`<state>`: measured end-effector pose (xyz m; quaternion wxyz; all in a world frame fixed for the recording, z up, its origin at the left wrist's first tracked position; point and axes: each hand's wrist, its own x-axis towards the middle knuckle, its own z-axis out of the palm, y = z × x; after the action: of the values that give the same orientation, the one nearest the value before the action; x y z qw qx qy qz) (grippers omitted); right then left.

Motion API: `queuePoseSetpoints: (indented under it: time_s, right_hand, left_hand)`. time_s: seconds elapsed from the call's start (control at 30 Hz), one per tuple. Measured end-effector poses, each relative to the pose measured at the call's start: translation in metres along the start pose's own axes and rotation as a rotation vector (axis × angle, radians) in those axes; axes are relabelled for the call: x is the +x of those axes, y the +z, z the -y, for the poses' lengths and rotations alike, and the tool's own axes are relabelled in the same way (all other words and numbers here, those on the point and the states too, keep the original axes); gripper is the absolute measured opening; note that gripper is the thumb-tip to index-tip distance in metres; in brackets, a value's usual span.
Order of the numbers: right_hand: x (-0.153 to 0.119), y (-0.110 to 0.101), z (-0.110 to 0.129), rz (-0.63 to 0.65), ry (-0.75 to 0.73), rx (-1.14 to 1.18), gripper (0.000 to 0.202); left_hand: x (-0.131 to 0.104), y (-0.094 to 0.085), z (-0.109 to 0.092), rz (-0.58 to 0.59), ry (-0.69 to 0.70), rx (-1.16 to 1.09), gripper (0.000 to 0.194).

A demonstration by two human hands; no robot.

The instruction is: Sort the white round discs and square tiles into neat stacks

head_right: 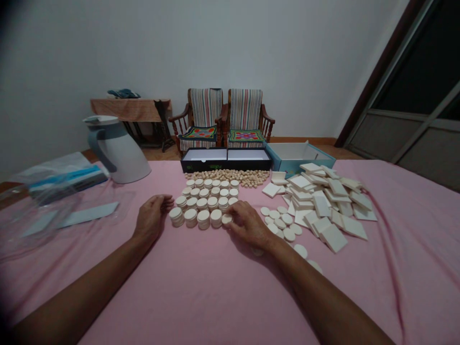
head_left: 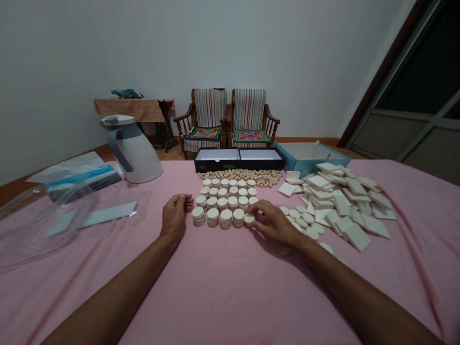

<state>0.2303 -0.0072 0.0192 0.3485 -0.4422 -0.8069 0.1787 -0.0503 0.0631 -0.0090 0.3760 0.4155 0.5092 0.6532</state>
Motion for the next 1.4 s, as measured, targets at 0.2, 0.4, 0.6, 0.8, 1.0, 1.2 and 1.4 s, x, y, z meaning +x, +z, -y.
queuePoseSetpoints:
  time_s: [0.2, 0.4, 0.6, 0.8, 1.0, 1.2, 1.4]
  right_hand:
    - [-0.004, -0.028, 0.005, 0.076, 0.066, -0.109, 0.017]
    - [-0.012, -0.037, 0.006, 0.409, 0.197, -0.335, 0.027]
    - [-0.009, -0.034, 0.01, 0.407, 0.195, -0.378, 0.023]
    - [-0.005, -0.031, 0.012, 0.149, 0.13, -0.256, 0.016]
    - [0.001, -0.007, 0.014, -0.034, 0.127, -0.17, 0.012]
    - [0.005, 0.004, 0.02, -0.079, 0.189, -0.223, 0.011]
    - [0.004, -0.005, 0.02, -0.168, 0.212, -0.221, 0.018]
  left_hand:
    - [-0.002, 0.0, -0.002, 0.025, -0.009, 0.003, 0.026]
    - [-0.002, 0.0, -0.001, 0.035, -0.013, -0.004, 0.024]
    - [-0.002, 0.0, -0.001, 0.041, -0.013, 0.0, 0.024]
    - [-0.003, 0.001, -0.002, 0.036, -0.015, 0.004, 0.024]
    - [-0.004, 0.001, -0.005, 0.036, -0.018, 0.006, 0.025]
    - [-0.005, 0.001, -0.006, 0.042, -0.026, 0.004, 0.025]
    - [-0.005, 0.001, -0.005, 0.057, -0.026, 0.008, 0.026]
